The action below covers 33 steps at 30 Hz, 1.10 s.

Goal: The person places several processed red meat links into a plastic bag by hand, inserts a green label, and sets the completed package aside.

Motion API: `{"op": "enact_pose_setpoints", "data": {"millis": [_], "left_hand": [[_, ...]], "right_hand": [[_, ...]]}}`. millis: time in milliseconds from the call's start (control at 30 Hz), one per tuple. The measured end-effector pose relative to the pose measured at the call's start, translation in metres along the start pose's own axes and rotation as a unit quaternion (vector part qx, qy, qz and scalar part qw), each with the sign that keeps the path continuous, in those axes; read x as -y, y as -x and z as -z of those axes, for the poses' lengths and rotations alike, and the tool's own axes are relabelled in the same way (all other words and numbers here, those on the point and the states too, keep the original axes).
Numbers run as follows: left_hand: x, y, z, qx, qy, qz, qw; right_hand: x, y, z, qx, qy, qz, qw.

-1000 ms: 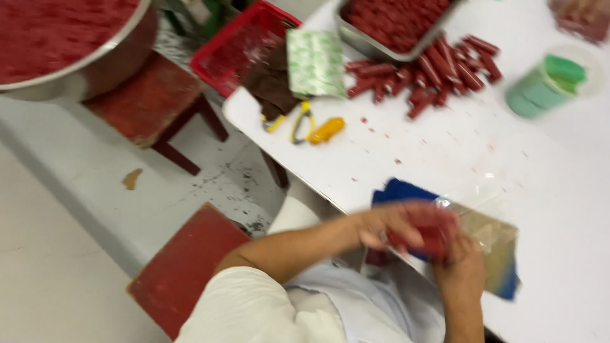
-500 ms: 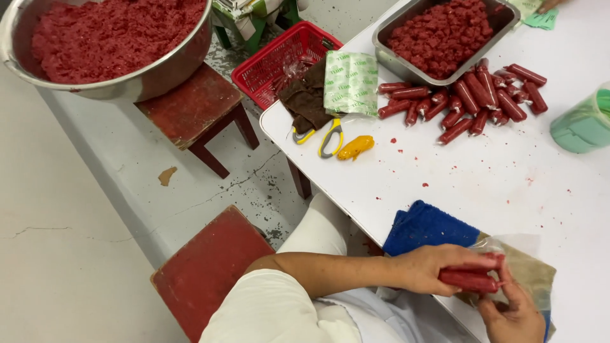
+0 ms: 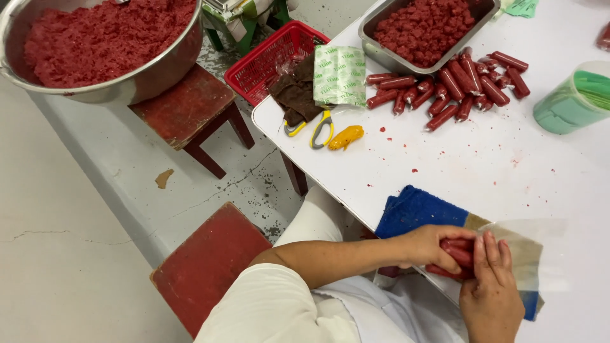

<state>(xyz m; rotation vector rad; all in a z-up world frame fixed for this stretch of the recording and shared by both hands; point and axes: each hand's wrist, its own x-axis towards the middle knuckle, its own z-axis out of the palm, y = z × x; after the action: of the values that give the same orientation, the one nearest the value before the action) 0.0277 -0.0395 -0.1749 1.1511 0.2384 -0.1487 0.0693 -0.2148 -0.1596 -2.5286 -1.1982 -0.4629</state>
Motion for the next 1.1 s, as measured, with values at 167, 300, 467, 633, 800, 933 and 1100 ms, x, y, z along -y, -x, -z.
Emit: {"op": "enact_pose_setpoints", "data": {"millis": [167,300,467,633,800,933,1100], "left_hand": [[0.000,-0.007,0.008,0.004,-0.009,-0.011,1.000],[0.002,-0.010,0.014,0.029,0.080,-0.033,0.996],[0.000,-0.001,0.012,0.029,0.136,-0.044,0.989],[0.029,-0.008,0.000,-0.117,-0.261,-0.150,0.946],[-0.031,0.034,-0.006,0.043,0.205,0.039,0.977],[-0.014,0.019,0.021,0.084,-0.166,0.005,0.982],[-0.014,0.012,0.029,0.029,-0.279,-0.017,0.960]], "right_hand": [[0.004,-0.006,0.006,0.004,-0.012,0.058,0.998],[0.016,-0.010,0.015,-0.024,0.011,0.083,0.996],[0.029,-0.017,0.010,-0.047,-0.061,0.080,0.994],[0.029,-0.012,-0.010,-0.089,-0.090,0.051,0.991],[0.032,-0.017,0.002,-0.059,-0.265,-0.050,0.961],[0.043,-0.015,-0.001,-0.038,-0.237,-0.033,0.970],[0.052,-0.014,-0.003,-0.043,-0.204,-0.039,0.977]]}}
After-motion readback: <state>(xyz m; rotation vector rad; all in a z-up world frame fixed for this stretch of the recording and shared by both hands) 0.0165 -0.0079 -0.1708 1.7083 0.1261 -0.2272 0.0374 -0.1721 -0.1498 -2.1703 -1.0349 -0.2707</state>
